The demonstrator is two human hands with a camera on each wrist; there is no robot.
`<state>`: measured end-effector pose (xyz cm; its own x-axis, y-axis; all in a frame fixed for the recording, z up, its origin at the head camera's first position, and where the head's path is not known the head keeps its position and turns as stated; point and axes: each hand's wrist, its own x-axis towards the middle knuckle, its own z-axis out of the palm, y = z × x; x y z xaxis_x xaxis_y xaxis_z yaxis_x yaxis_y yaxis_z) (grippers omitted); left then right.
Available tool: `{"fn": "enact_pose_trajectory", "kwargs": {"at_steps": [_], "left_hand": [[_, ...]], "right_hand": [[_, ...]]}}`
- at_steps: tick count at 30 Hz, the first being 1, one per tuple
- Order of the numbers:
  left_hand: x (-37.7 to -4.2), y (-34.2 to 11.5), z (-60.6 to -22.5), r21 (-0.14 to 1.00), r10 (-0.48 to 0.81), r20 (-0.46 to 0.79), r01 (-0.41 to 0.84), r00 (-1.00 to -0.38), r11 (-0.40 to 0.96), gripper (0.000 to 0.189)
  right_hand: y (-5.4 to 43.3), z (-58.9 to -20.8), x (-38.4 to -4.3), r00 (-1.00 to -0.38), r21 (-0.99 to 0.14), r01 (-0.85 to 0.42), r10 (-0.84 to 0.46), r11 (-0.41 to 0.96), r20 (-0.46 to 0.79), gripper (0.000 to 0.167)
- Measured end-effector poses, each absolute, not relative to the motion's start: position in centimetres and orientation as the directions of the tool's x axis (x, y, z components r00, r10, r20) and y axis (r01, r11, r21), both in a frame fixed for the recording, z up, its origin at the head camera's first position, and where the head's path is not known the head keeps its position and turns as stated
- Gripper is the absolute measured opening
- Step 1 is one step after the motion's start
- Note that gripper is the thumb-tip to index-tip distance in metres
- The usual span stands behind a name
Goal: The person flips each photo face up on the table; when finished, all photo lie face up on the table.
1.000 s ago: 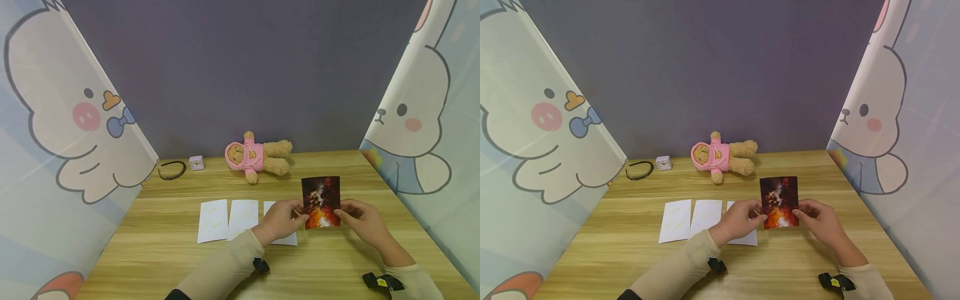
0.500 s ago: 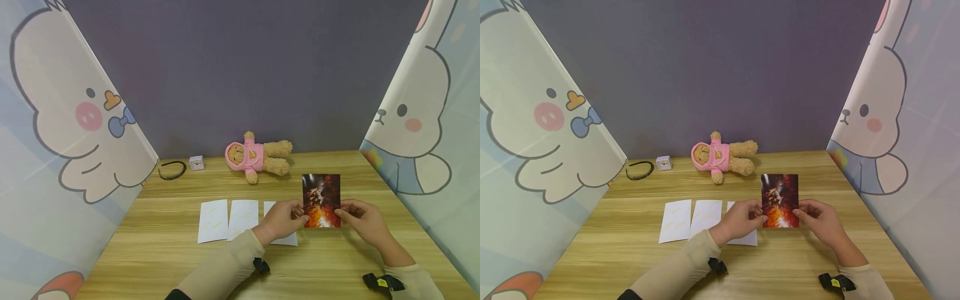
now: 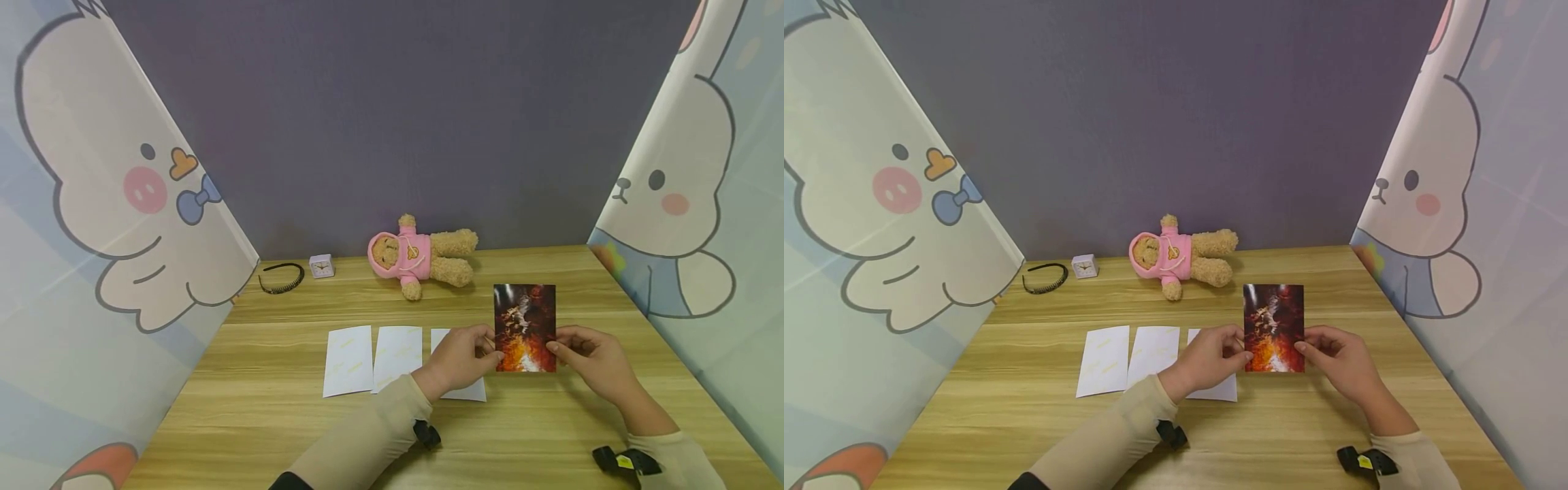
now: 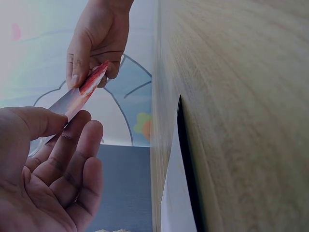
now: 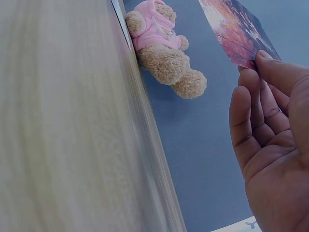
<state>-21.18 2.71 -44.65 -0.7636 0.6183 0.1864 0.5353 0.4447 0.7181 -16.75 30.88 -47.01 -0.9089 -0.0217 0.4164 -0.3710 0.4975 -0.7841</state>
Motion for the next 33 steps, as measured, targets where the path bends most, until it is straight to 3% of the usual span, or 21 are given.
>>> {"fn": "enact_pose_trajectory", "kwargs": {"at_steps": [12,18,33], "left_hand": [[-21.19,2.57,-44.43,0.732,0.6,0.185,0.516,-0.778,0.444,0.019],[-21.32,2.44,-44.49,0.725,0.58,0.189,0.511,-0.792,0.462,0.016],[-22.15,1.87,-44.08,0.704,0.54,0.286,0.556,-0.791,0.442,0.009]], "right_hand": [[31.01,-47.44,-16.98,-0.914,-0.803,-0.368,-0.025,0.469,0.405,0.019],[31.13,-47.55,-17.13,-0.911,-0.833,-0.387,-0.022,0.396,0.412,0.028],[31.3,-47.47,-17.45,-0.888,-0.817,-0.431,-0.022,0.383,0.458,0.044]]}}
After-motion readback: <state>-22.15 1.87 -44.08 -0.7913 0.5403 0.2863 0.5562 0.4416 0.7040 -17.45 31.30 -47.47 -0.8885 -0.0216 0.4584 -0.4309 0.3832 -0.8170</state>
